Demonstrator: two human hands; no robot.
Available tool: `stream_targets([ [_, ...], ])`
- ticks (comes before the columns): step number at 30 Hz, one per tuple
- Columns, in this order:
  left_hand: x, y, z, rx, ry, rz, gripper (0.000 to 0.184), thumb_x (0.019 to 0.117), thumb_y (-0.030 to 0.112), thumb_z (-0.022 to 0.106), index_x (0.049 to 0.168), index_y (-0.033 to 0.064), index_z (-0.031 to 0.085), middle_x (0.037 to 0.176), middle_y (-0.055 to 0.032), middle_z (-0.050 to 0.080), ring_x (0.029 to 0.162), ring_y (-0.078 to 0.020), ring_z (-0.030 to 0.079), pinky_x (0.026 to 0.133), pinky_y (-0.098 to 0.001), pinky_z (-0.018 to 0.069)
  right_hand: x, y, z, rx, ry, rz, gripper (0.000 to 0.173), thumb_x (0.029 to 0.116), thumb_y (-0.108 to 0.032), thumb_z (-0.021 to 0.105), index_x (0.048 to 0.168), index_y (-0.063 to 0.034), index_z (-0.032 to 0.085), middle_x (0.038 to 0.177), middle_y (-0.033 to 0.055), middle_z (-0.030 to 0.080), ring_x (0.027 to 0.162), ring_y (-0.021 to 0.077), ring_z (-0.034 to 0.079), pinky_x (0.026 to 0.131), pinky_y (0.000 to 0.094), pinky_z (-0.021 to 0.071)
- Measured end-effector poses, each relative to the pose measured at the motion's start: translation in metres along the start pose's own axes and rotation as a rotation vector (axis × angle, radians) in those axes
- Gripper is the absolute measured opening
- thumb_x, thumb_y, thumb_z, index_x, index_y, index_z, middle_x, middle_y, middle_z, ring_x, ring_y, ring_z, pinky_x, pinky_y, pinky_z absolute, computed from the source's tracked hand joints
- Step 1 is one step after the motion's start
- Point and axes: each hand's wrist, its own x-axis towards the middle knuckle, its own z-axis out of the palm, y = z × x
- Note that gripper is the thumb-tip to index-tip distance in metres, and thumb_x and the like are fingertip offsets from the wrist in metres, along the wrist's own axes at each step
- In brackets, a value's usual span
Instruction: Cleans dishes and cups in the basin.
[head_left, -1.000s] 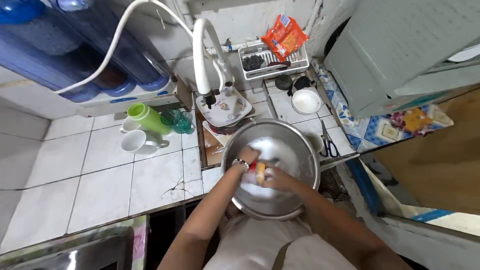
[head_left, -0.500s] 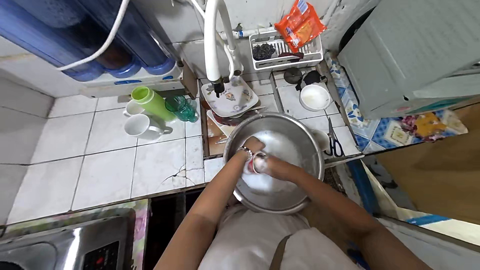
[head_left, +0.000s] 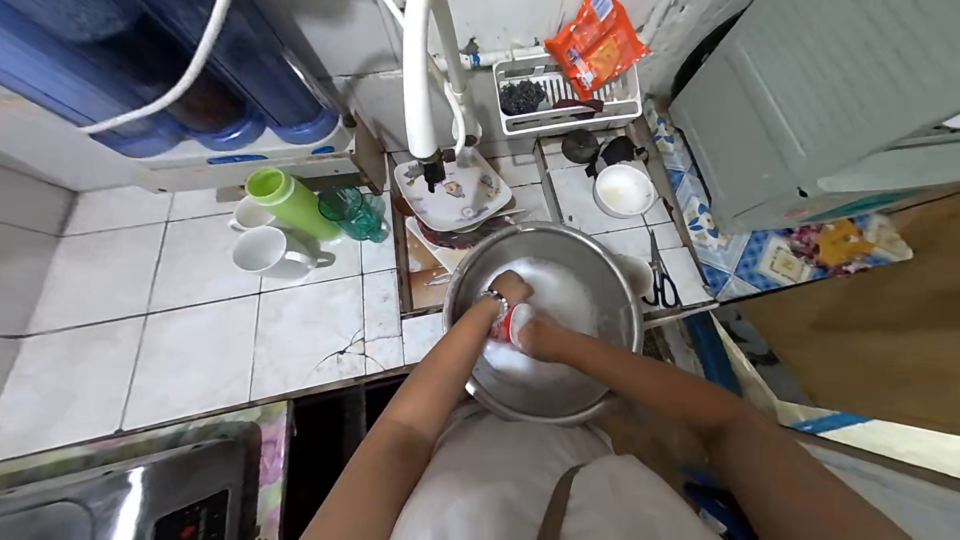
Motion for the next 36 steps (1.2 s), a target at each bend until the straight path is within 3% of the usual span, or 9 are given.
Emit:
stream_targets([
  [6, -0.004, -0.008, 0.001, -0.143, 0.147, -0.053, 0.032, 0.0989, 0.022, 0.060, 0.104, -0.0084, 0.068, 0.112, -0.0254, 0.067, 0.108, -0.0357, 0.064, 0.096, -0.0555, 0.0472, 0.013, -0.008, 0.000, 0.261, -0.075, 0.203, 0.056, 0.1031, -0.035, 0.060, 0.132, 0.0129, 0.057, 0.131, 0.0320, 0.061, 0.129, 0.0430, 0.057, 0.112, 0.0564, 0.0408],
  [9, -0.015, -0.004, 0.002, -0.138, 0.269, -0.014, 0.031, 0.0969, 0.025, 0.063, 0.095, -0.0051, 0.070, 0.101, -0.0228, 0.069, 0.100, -0.0360, 0.065, 0.090, -0.0579, 0.0491, 0.018, -0.019, 0.002, 0.966, 0.231, 0.464, 0.056, 0.0913, -0.010, 0.074, 0.137, 0.0119, 0.050, 0.128, 0.0256, 0.062, 0.119, 0.0266, 0.062, 0.106, 0.0395, 0.0491],
  [12, -0.021, 0.004, -0.002, 0.065, 0.240, 0.088, 0.033, 0.0964, 0.027, 0.060, 0.094, -0.0044, 0.070, 0.102, -0.0245, 0.069, 0.104, -0.0395, 0.065, 0.091, -0.0612, 0.0478, 0.025, -0.035, 0.004, 1.586, 0.453, 0.557, 0.041, 0.0908, 0.011, 0.057, 0.131, 0.0065, 0.050, 0.115, 0.0155, 0.060, 0.099, 0.0171, 0.060, 0.088, 0.0329, 0.0523],
  [15, -0.019, 0.006, -0.009, 0.135, 0.167, 0.118, 0.034, 0.0974, 0.026, 0.060, 0.101, -0.0062, 0.070, 0.108, -0.0267, 0.068, 0.109, -0.0407, 0.064, 0.095, -0.0613, 0.0470, 0.020, -0.036, 0.018, 1.070, 0.377, 0.475, 0.048, 0.0933, -0.001, 0.067, 0.136, 0.0126, 0.051, 0.131, 0.0265, 0.060, 0.123, 0.0272, 0.059, 0.108, 0.0386, 0.0467],
  [20, -0.015, -0.003, 0.000, 0.064, 0.051, 0.184, 0.027, 0.0969, 0.019, 0.060, 0.087, -0.0060, 0.063, 0.088, -0.0183, 0.062, 0.084, -0.0295, 0.060, 0.080, -0.0520, 0.0471, -0.005, -0.061, 0.000, 0.055, -0.192, 0.393, 0.043, 0.1101, -0.011, 0.038, 0.144, 0.0136, 0.047, 0.149, 0.0343, 0.048, 0.143, 0.0492, 0.042, 0.118, 0.0611, 0.0313],
  [24, -0.015, -0.003, 0.004, 0.053, 0.062, 0.194, 0.030, 0.0970, 0.021, 0.062, 0.087, -0.0069, 0.065, 0.088, -0.0194, 0.064, 0.085, -0.0309, 0.061, 0.081, -0.0534, 0.0481, -0.016, -0.049, -0.001, 0.423, -0.077, 0.337, 0.062, 0.1012, -0.029, 0.065, 0.143, 0.0143, 0.047, 0.147, 0.0320, 0.049, 0.143, 0.0414, 0.044, 0.120, 0.0542, 0.0316],
  [26, -0.017, -0.005, 0.004, -0.035, 0.104, 0.205, 0.028, 0.0950, 0.019, 0.064, 0.080, -0.0040, 0.062, 0.077, -0.0129, 0.059, 0.074, -0.0246, 0.057, 0.073, -0.0481, 0.0473, -0.019, -0.049, 0.011, 1.030, 0.293, 0.377, 0.064, 0.0905, -0.010, 0.076, 0.142, 0.0116, 0.045, 0.138, 0.0253, 0.058, 0.129, 0.0274, 0.057, 0.113, 0.0388, 0.0439],
  [29, -0.026, -0.002, 0.011, -0.192, 0.099, 0.233, 0.025, 0.0933, 0.011, 0.064, 0.071, 0.0028, 0.056, 0.065, -0.0015, 0.051, 0.061, -0.0129, 0.049, 0.063, -0.0368, 0.0451, -0.007, -0.064, 0.012, 1.711, 0.655, 0.445, 0.038, 0.0883, 0.010, 0.067, 0.124, 0.0064, 0.055, 0.106, 0.0139, 0.063, 0.091, 0.0173, 0.063, 0.084, 0.0339, 0.0553],
  [36, -0.023, -0.004, 0.008, 0.040, 0.019, 0.144, 0.027, 0.0958, 0.018, 0.064, 0.080, -0.0047, 0.063, 0.078, -0.0133, 0.061, 0.074, -0.0239, 0.058, 0.073, -0.0473, 0.0481, -0.003, -0.057, 0.013, 0.642, 0.144, 0.299, 0.044, 0.0971, -0.012, 0.067, 0.134, 0.0108, 0.057, 0.135, 0.0311, 0.059, 0.131, 0.0402, 0.055, 0.114, 0.0528, 0.0401],
])
